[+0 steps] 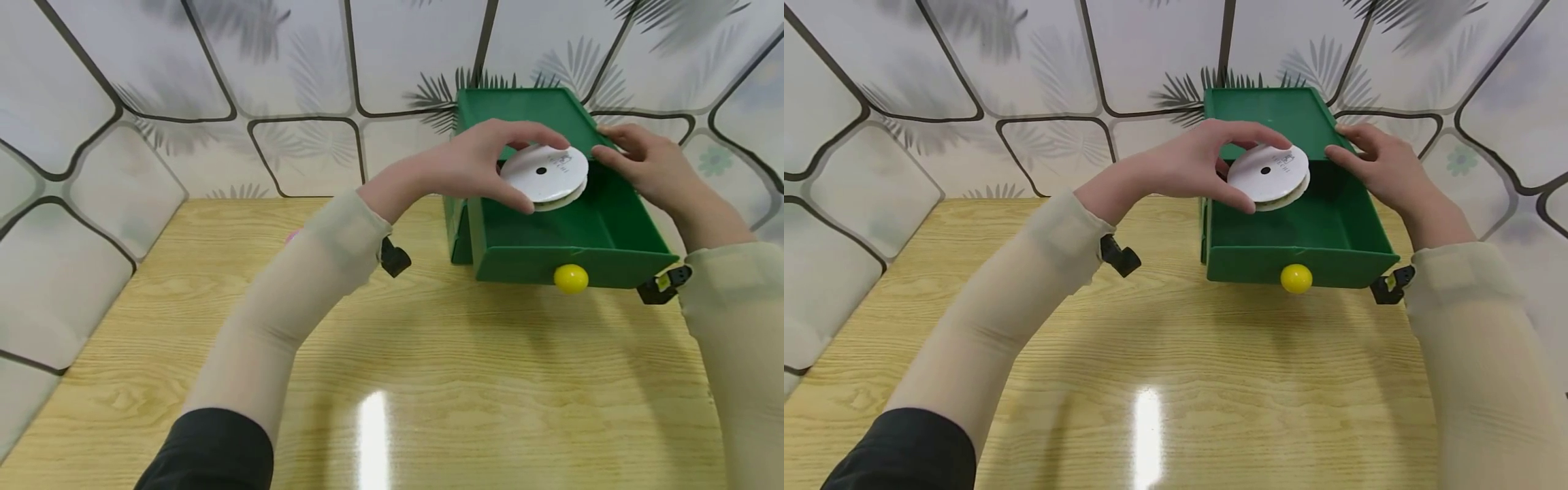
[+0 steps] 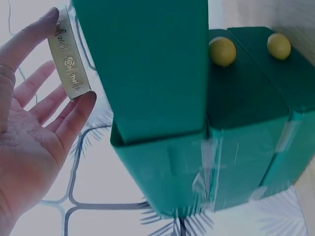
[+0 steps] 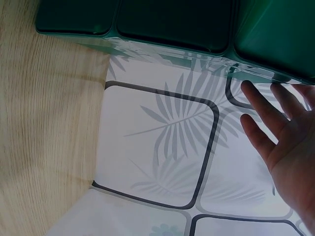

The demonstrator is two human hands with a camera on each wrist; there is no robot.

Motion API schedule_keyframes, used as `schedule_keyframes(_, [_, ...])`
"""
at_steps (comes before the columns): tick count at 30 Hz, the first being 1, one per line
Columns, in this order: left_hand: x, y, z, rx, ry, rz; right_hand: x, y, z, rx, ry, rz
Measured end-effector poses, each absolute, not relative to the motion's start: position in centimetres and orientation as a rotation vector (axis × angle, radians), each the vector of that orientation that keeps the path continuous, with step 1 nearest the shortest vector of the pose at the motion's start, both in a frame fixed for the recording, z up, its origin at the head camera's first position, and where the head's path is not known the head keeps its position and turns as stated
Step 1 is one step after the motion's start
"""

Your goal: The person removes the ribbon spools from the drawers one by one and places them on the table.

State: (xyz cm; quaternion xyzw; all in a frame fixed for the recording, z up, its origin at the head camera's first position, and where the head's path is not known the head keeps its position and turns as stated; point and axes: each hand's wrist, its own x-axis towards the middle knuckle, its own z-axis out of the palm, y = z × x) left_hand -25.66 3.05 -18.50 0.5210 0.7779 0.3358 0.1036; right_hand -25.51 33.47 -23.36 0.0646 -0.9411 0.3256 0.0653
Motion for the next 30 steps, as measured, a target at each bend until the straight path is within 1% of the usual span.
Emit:
schedule_keyframes(11, [-25.2,-0.8,-18.3,1.469,2.344,1.091,-25.5,33.5,-23.4,0.201,-2.842,0.975])
schedule_keyframes(18, [-24.7,-3.4,-19.8,1.493,2.314,1.233,-25.5,33.5,-23.5,0.220,-2.831,0.987])
schedule_keyframes(30, [-23.9,-7.8,-22.7,1.395,2.369,1.368,-25.5,33.6,-23.6,0.227,-2.821,1.006])
